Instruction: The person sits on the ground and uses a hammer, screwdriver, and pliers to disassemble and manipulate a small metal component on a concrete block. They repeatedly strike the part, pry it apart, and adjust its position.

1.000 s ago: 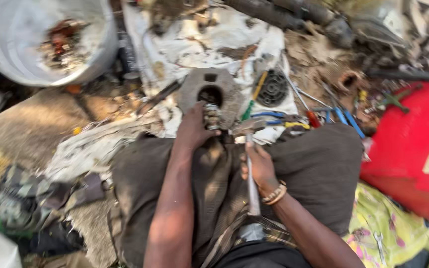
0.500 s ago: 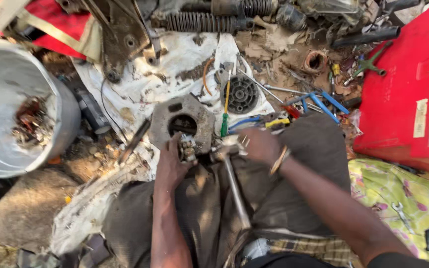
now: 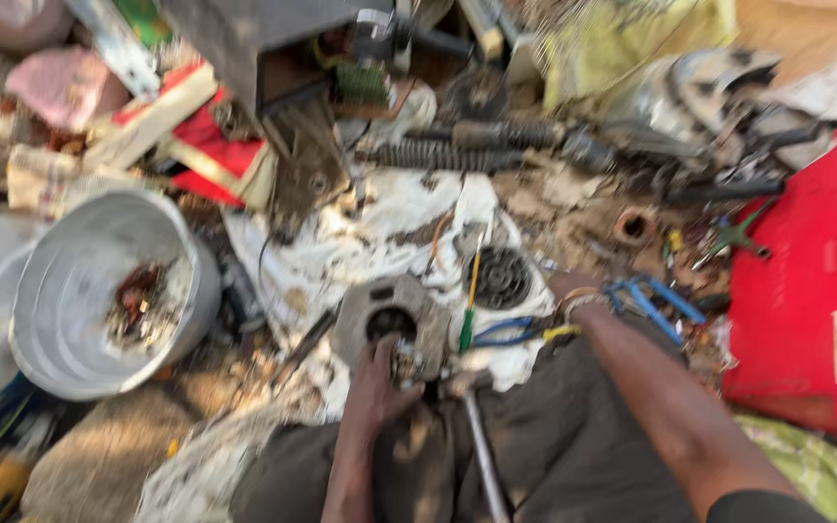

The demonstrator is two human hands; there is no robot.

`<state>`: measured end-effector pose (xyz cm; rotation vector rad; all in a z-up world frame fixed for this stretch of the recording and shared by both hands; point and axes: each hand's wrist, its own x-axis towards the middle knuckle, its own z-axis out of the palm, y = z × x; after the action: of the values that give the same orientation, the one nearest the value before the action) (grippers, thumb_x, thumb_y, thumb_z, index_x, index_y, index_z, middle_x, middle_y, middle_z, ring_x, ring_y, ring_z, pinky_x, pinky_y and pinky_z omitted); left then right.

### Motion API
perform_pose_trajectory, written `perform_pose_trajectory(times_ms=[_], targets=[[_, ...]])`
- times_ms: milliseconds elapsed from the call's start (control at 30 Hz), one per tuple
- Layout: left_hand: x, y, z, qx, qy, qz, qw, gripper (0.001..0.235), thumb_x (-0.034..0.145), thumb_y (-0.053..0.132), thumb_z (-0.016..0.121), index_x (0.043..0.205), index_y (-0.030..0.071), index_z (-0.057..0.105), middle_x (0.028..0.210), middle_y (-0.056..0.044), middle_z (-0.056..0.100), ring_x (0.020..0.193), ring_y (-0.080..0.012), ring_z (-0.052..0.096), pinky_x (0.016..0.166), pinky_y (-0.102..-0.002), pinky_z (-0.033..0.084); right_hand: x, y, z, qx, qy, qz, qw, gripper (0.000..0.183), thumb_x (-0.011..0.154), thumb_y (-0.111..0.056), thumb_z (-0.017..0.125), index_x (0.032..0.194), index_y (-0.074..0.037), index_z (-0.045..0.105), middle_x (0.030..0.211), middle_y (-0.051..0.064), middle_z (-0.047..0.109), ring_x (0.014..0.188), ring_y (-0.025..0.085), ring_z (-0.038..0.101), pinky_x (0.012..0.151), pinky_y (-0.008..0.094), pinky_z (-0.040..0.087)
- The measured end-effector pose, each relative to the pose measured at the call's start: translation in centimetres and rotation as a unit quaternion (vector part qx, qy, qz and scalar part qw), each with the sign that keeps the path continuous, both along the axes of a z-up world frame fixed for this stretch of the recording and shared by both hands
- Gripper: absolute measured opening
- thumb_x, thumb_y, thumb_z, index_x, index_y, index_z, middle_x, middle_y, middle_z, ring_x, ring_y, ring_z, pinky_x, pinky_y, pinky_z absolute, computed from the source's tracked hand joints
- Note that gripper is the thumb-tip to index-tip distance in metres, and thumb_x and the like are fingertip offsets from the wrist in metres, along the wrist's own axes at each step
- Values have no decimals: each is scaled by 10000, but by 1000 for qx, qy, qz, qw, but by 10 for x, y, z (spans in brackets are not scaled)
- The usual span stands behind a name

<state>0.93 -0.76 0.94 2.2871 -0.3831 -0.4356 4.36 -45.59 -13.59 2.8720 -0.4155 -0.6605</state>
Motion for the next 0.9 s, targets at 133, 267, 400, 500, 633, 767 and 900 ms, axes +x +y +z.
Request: perform_pose_trajectory(times_ms=[133,267,400,500,633,767,900], targets=[[-7,8,-10,2,-39,-14,999,847,639,133,833,1406,118,473,1298,-204,566,1254,-433,530,1043,-499,462,0,-21,-13,27,42,49,998,347,1034,-273,514,1194,-61,737,1215,202,736,1113,386,723,916,548,580],[-4,11,-10,21,-96,16,995,841,622,113,832,1377,63,465,1397,-243,496,1278,-472,485,1074,-507,434,1,-21,-25,35,41,-68,996,339,973,-226,570,1234,-88,736,1260,196,731,1163,393,703,1000,601,506],[-6,12,-17,-16,-115,48,992,754,750,194,840,1408,94,485,1448,-236,497,1327,-465,491,1088,-499,453,-8,-13,-16,51,33,-40,997,350,993,-226,556,1237,-78,760,1218,221,742,1154,404,720,963,552,561],[0,12,-13,3,-128,52,990,787,766,291,862,1437,153,473,1436,-251,479,1317,-474,479,1073,-523,443,7,10,23,87,-77,-85,990,717,923,-209,594,1586,-81,353,1086,288,712,1008,465,688,873,581,501],[9,6,-13,116,-92,31,988,866,790,342,828,1526,254,380,1451,-243,433,1321,-466,451,1036,-601,390,-2,50,85,201,-358,-34,911,220,1053,-168,577,1218,-23,589,907,258,712,840,439,687,713,557,538],[8,7,-21,135,-55,31,989,891,819,407,805,1557,278,322,1471,-237,425,1335,-458,465,1055,-616,395,-26,90,132,446,-384,-230,775,178,1107,-197,520,1119,-82,655,818,95,691,635,241,637,558,425,562],[3,11,-26,117,-72,25,990,912,800,368,829,1554,285,324,1469,-246,420,1341,-467,461,1051,-613,398,-76,129,174,593,-253,-246,724,221,949,-33,676,1144,54,620,790,87,673,621,165,662,581,375,587]])
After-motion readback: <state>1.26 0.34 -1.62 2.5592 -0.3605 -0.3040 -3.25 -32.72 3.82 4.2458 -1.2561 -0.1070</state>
